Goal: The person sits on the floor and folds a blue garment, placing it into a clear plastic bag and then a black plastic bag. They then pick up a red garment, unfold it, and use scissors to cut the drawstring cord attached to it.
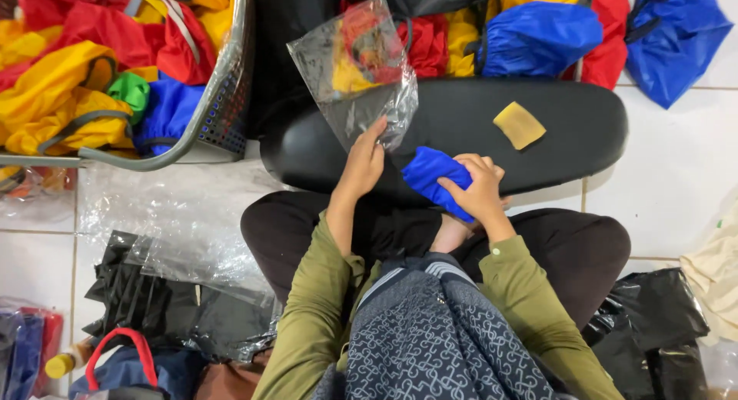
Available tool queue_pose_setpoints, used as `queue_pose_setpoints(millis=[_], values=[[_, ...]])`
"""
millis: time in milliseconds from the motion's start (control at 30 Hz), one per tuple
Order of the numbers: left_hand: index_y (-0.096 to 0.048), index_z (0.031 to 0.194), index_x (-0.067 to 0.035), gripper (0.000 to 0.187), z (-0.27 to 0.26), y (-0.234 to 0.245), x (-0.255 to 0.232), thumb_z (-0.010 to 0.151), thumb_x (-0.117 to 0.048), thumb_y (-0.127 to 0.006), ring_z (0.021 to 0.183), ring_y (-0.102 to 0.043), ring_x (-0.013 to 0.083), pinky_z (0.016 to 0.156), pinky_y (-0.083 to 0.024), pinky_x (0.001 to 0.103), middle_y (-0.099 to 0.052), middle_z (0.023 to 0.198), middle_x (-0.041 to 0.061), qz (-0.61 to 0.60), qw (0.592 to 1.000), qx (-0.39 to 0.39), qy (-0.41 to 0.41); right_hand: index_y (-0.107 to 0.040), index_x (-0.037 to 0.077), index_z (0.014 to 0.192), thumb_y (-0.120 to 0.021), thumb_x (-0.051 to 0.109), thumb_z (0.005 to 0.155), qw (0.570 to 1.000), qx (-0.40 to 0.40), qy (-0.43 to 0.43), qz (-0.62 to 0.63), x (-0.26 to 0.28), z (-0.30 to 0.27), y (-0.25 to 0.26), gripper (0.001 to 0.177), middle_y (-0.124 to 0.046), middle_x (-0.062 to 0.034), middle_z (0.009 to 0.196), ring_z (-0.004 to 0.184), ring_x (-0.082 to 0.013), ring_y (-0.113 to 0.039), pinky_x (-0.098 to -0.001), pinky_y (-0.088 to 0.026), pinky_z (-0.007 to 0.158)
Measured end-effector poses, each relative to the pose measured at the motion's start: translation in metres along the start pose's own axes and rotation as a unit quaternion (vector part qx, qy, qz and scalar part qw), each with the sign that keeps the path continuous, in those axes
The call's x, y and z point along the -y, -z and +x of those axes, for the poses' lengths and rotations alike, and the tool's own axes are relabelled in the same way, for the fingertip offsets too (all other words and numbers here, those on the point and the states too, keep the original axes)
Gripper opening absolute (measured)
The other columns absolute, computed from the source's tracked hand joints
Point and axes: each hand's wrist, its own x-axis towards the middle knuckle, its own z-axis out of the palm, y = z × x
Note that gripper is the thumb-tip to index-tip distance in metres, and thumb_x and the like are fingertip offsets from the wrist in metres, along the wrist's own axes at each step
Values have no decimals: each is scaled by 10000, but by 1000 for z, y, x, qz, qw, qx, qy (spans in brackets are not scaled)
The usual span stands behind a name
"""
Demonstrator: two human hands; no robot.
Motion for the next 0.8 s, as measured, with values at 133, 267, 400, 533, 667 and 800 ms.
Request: queue_pose_setpoints(millis=[133,267,400,533,667,800], values=[[-701,1333,-178,370,6,8,29,1046,-170,-467,1357,-530,400,1144,-414,493,-656,1383,148,-53,996,76,2,-722,137,1102,-896,371,758,1000,11,20,20,-21,-15,14,451,-741,11,1131,1061,-245,-663,-375,-469,936],[-789,1130,-225,352,4,-11,-4,1027,-342,-473,1257,-478,393,935,-419,478,-525,1499,144,178,975,133,2,-671,171,1099,-864,281,842,972,-1,-152,177,1,-8,48,339,-630,1,853,793,-159,-601,-278,-445,691],[-704,1261,-183,373,7,-43,29,889,-191,-686,936,-606,327,629,-513,404,-565,1317,156,336,931,51,-137,-570,162,1201,-691,255,930,880,-31,-197,432,31,15,55,311,-570,59,967,889,-70,-561,-201,-420,788],[-725,1201,-249,457,16,-20,21,764,-291,-852,1025,-539,244,742,-451,352,-625,1236,-4,360,922,55,-133,-417,150,1482,-602,290,1012,876,19,-201,437,39,30,16,524,-551,-29,1299,1182,-144,-533,-277,-393,1069],[-755,1131,-153,373,16,-9,19,805,-309,-847,1018,-571,250,795,-464,351,-677,1180,20,300,948,35,-102,-503,168,1502,-702,188,982,955,20,-196,222,67,48,7,558,-566,-165,1399,1300,-348,-515,-490,-397,1119],[-751,1039,-209,239,14,-30,64,844,-339,-800,1006,-614,193,816,-515,337,-696,1129,-77,259,962,20,-79,-582,254,1460,-738,214,942,972,14,-208,106,64,41,11,542,-637,-110,1394,1296,-370,-579,-497,-452,1088]])
